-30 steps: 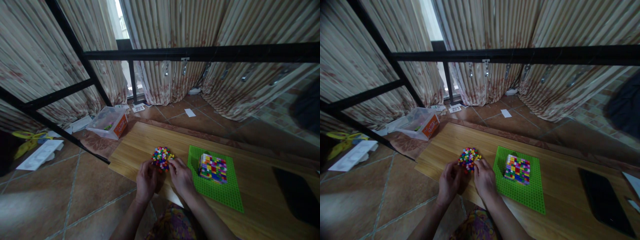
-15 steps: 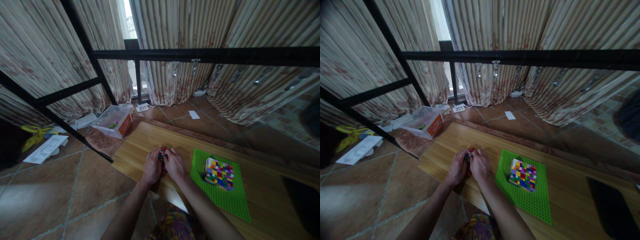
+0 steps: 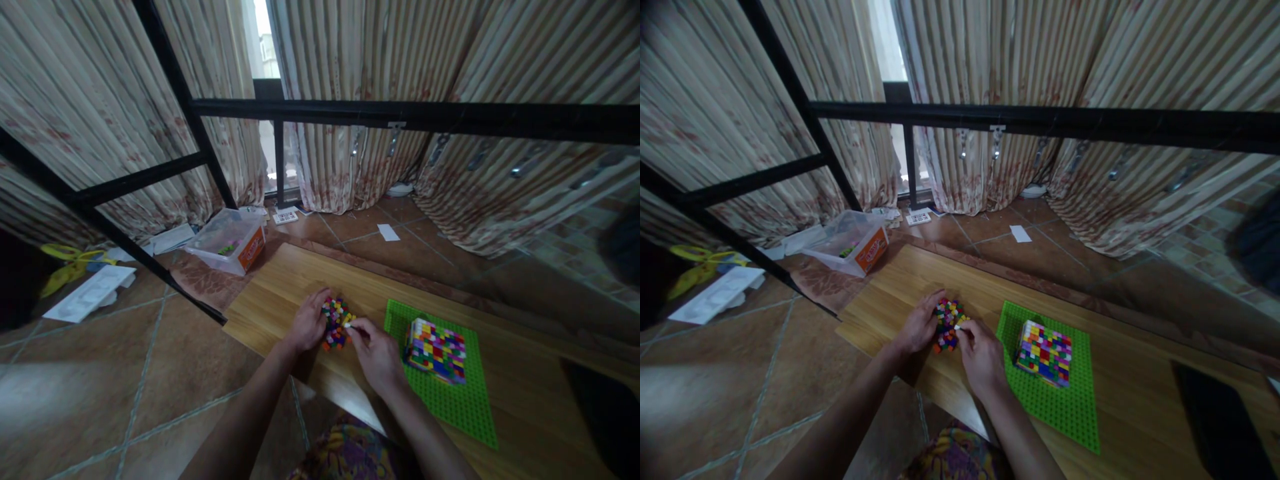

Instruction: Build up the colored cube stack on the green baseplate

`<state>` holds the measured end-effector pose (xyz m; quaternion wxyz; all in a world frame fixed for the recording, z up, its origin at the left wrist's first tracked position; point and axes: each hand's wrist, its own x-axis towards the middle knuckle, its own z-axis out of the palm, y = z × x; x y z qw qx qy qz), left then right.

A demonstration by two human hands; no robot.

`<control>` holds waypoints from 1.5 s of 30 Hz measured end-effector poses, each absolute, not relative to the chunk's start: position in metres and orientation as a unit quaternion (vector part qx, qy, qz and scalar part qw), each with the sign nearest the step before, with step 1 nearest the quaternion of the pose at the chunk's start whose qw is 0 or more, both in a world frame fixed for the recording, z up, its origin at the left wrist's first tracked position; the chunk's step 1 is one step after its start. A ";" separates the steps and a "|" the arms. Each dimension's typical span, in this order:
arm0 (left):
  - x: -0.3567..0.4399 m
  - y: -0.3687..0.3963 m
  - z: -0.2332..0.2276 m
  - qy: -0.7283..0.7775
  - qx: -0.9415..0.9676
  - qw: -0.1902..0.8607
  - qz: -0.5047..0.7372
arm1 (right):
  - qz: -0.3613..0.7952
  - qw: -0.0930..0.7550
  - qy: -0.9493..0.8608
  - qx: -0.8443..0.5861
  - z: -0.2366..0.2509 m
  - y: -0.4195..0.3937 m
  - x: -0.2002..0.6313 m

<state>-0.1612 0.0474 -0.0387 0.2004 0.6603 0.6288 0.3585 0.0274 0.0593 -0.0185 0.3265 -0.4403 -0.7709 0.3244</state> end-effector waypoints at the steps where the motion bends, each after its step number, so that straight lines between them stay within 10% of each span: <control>1: -0.160 0.050 -0.038 0.624 0.670 0.203 0.347 | 0.335 0.335 -0.763 -0.439 -0.017 0.056 0.030; 18: -0.136 0.004 -0.015 0.601 0.644 0.183 0.436 | 0.439 0.399 -0.666 -0.454 -0.022 0.036 0.034; 34: -0.079 -0.029 0.020 0.529 0.344 0.544 0.553 | 0.603 0.391 -0.592 -0.364 0.015 0.014 0.055; 45: -0.066 -0.026 0.015 0.568 0.362 0.531 0.514 | 0.504 0.473 -0.541 -0.479 0.003 0.004 0.111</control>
